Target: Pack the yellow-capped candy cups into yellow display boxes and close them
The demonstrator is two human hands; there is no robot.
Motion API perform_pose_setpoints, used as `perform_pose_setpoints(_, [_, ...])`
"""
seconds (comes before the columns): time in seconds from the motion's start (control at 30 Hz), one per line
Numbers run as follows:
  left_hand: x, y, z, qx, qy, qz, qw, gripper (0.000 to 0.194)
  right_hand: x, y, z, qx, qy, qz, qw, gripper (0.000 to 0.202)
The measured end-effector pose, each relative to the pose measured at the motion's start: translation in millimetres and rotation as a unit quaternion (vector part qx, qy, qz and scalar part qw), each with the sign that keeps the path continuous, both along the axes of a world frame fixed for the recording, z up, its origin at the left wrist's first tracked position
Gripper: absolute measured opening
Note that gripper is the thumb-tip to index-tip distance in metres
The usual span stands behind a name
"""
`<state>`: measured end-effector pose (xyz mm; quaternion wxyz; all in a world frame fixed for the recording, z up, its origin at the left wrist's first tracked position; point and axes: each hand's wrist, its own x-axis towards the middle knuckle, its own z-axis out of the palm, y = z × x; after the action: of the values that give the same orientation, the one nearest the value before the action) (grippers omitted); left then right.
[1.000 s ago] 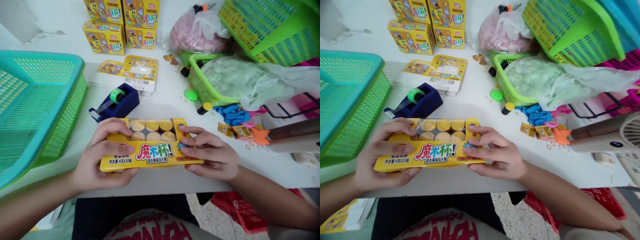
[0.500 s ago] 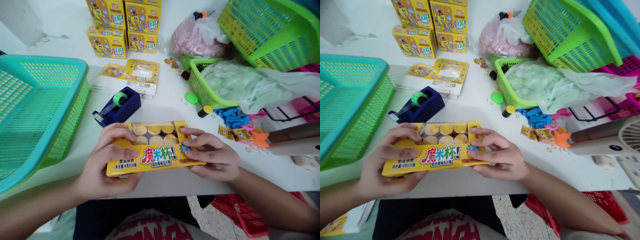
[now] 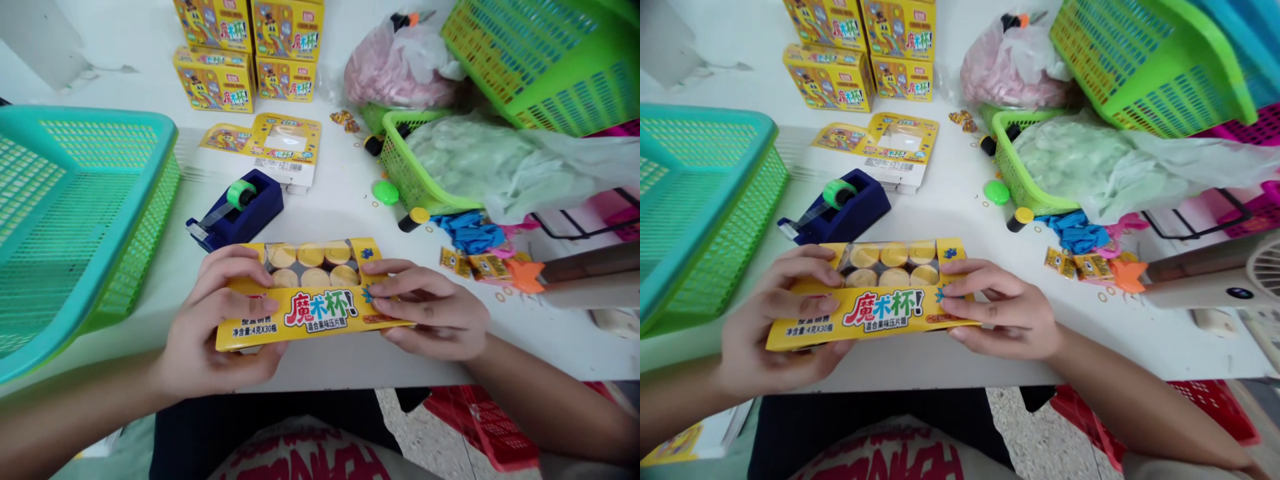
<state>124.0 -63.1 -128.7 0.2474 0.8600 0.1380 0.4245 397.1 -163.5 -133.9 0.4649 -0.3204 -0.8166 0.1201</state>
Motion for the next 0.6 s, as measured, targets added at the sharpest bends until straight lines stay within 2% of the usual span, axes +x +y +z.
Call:
perform_pose_setpoints(0.37, [-0.9,3.8,-2.7,0.032,0.013,-0.011,0.999,0.027,1.4,0.5,2.0,-0.002,-0.003,-0.002,1.000,0.050])
perform_pose_setpoints(0.53, [0.1,1.4,-5.0,-0.013,0.012,-0.034,0.999,0.026,3.0,-0.6,1.6,0.000,0.006,-0.015,1.000,0.048])
perform_pose_setpoints(0.6, [-0.6,2.2,-5.9,-0.008,0.009,-0.045,0.999,0.026,3.2,-1.2,1.2,0.003,0.005,-0.010,1.000,0.045])
